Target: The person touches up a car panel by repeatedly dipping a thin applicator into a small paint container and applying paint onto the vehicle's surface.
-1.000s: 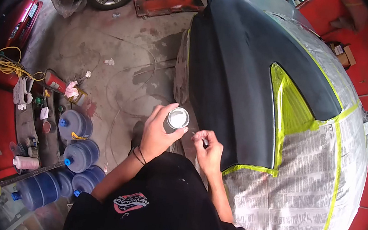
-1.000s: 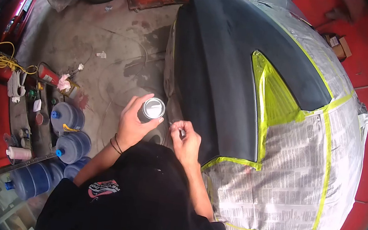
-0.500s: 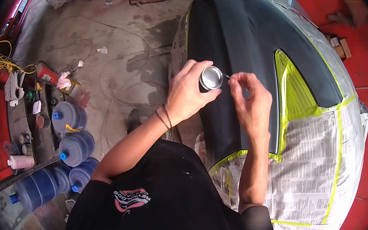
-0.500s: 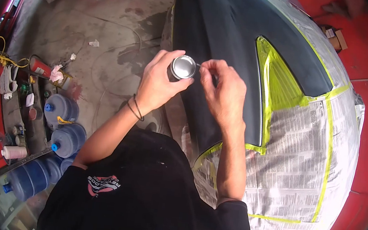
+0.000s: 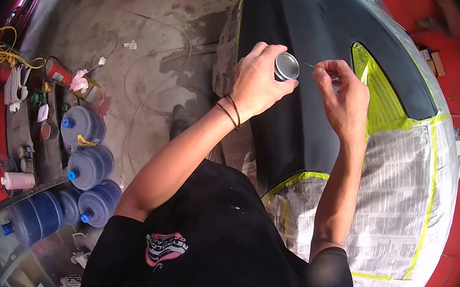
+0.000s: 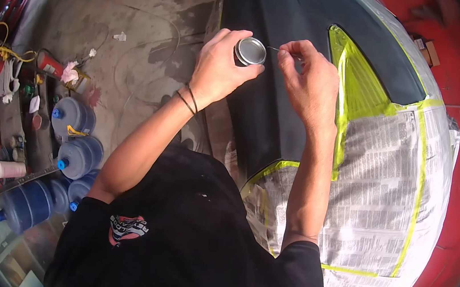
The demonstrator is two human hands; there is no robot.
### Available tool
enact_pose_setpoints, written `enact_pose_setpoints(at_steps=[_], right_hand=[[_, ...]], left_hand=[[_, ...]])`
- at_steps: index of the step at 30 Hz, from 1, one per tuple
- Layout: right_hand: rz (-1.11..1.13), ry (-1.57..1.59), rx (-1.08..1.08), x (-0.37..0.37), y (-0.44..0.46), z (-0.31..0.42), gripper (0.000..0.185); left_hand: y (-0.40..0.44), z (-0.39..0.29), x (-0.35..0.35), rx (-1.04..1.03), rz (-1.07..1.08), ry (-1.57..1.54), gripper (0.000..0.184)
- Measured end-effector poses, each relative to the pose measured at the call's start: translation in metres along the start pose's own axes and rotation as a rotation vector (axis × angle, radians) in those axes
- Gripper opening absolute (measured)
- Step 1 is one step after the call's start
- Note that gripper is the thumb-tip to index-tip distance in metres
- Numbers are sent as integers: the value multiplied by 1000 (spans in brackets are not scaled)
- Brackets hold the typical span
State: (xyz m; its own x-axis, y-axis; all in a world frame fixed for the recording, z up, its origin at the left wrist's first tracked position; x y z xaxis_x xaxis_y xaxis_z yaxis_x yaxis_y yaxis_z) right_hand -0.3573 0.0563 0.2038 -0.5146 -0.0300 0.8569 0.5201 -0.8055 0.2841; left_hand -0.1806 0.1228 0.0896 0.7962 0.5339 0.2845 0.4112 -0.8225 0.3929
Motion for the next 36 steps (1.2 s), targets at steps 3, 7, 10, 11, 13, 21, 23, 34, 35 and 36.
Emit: enact_pose_setpoints(at_steps=[3, 7, 10, 11, 13, 21, 23, 34, 35, 36], right_hand=[[-3, -4, -2, -12, -2, -2, 25], [-35, 22, -25, -36, -15, -1, 24], [-44, 15, 0, -51, -23, -7, 23], [-41, 9, 18, -55, -24, -10, 23], [-36, -4, 59, -57, -25, -12, 21], [2, -107, 134, -38, 3, 3, 18], [-5, -86, 129, -35, 13, 4, 19], [-7, -101, 123, -20, 68, -1, 25], [-6, -108, 124, -20, 72, -3, 26], [-7, -113, 128, -19, 77, -4, 26]], left_hand=[[-3, 9, -3, 2, -26, 30, 69], [-12, 24, -6, 12, -50, 1, 69], [-24, 37, -11, 21, -55, -14, 68], [-27, 41, -11, 18, -61, -18, 68], [-31, 45, -10, 23, -63, -15, 67], [-20, 41, 0, 52, -60, -28, 68], [-12, 34, 3, 65, -49, -34, 68], [37, 30, 5, 39, -59, -53, 69], [40, 29, 5, 46, -52, -61, 69], [44, 29, 5, 50, -47, -67, 69]])
Point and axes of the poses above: each hand's wrist, its own y-axis towards the middle knuckle, its own x-axis out of the back of the hand, z = x × y, the point moved 2 cm from there along y, towards the middle knuckle, and after that the axes turned 2 degrees about z, right-handed, at the moved point
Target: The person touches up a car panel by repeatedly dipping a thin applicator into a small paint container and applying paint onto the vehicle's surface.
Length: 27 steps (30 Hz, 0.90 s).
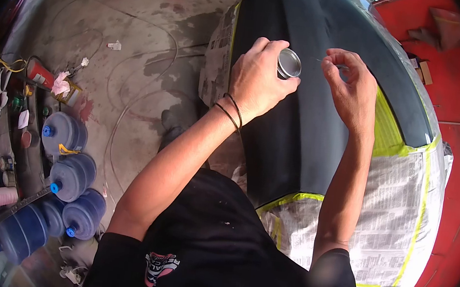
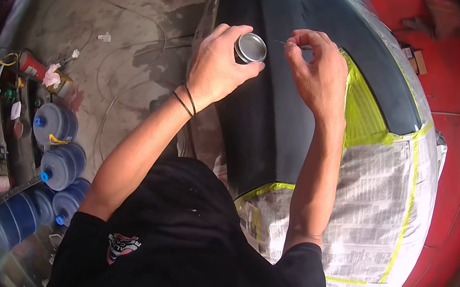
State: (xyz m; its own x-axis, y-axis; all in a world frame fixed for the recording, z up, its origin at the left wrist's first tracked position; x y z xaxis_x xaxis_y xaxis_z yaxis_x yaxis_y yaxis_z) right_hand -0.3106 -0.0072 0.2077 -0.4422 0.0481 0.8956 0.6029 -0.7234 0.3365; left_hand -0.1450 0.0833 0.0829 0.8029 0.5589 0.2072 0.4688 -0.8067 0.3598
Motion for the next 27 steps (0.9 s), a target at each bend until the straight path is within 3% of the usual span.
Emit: enact_pose_setpoints(at_steps=[16, 22, 25, 27], right_hand=[[113, -139, 149, -27, 34, 1, 17], [107, -67, 81, -20, 45, 1, 18], [73, -48, 83, -2, 63, -15, 20], [8, 39, 108, 11, 88, -64, 27]], left_hand=[[34, 14, -8, -43, 7, 22, 68], [40, 20, -8, -33, -5, 8, 67], [43, 26, -9, -6, -6, -6, 69], [40, 32, -8, -6, -13, -20, 68]])
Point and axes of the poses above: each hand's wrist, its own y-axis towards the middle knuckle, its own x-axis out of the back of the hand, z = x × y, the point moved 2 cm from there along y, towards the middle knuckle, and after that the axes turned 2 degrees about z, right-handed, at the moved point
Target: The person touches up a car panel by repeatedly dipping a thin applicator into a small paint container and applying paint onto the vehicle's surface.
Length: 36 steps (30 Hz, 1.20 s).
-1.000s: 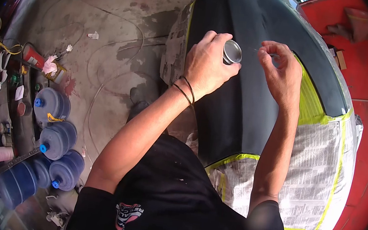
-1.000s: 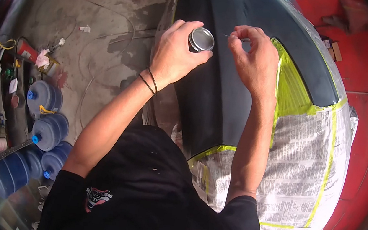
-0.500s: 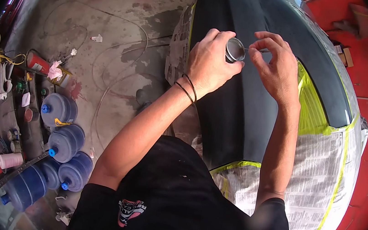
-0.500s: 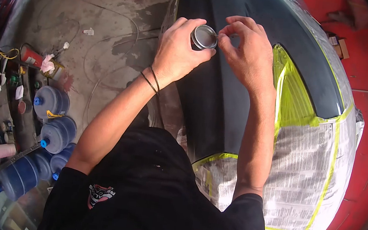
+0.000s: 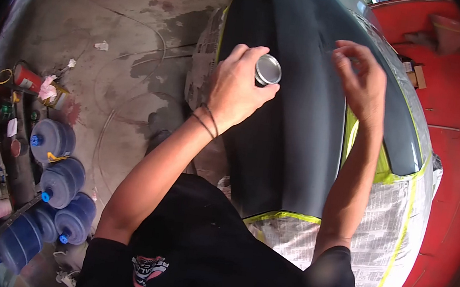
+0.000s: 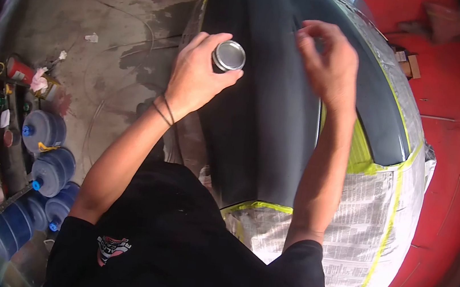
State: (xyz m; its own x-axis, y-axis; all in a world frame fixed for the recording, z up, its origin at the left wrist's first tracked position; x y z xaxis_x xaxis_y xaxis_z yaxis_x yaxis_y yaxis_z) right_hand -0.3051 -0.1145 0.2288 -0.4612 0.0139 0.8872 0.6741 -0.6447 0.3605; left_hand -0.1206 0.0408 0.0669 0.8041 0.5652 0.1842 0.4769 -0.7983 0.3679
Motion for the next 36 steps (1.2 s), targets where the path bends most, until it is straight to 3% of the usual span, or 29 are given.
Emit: enact_pose_setpoints(at_steps=[2, 4, 8, 9, 12, 18, 21, 24, 36], right_hand=[[-19, 32, -53, 22, 34, -51, 31], [-13, -190, -105, 46, 73, -93, 38], [166, -228, -167, 72, 155, -195, 40], [138, -160, -99, 70, 175, -223, 37], [93, -316, -141, 48, 179, -165, 29], [182, -538, -227, 21, 207, -194, 37], [283, -233, -266, 4, 237, -279, 39], [86, -505, -206, 1, 202, -196, 38], [74, -518, -88, -8, 207, -210, 35]], left_hand=[[-7, 5, 2, 27, 1, -12, 67], [-18, 9, 5, 61, 14, -27, 65], [-42, 18, 10, 82, 28, -28, 66], [-48, 18, 12, 91, 39, -10, 66], [-62, 16, 18, 136, 76, 10, 69], [-79, 8, 29, 172, 94, 44, 68], [-82, 7, 33, 160, 93, 74, 67], [-82, 5, 37, 169, 85, 77, 68], [-71, 0, 43, 118, 61, 98, 73]])
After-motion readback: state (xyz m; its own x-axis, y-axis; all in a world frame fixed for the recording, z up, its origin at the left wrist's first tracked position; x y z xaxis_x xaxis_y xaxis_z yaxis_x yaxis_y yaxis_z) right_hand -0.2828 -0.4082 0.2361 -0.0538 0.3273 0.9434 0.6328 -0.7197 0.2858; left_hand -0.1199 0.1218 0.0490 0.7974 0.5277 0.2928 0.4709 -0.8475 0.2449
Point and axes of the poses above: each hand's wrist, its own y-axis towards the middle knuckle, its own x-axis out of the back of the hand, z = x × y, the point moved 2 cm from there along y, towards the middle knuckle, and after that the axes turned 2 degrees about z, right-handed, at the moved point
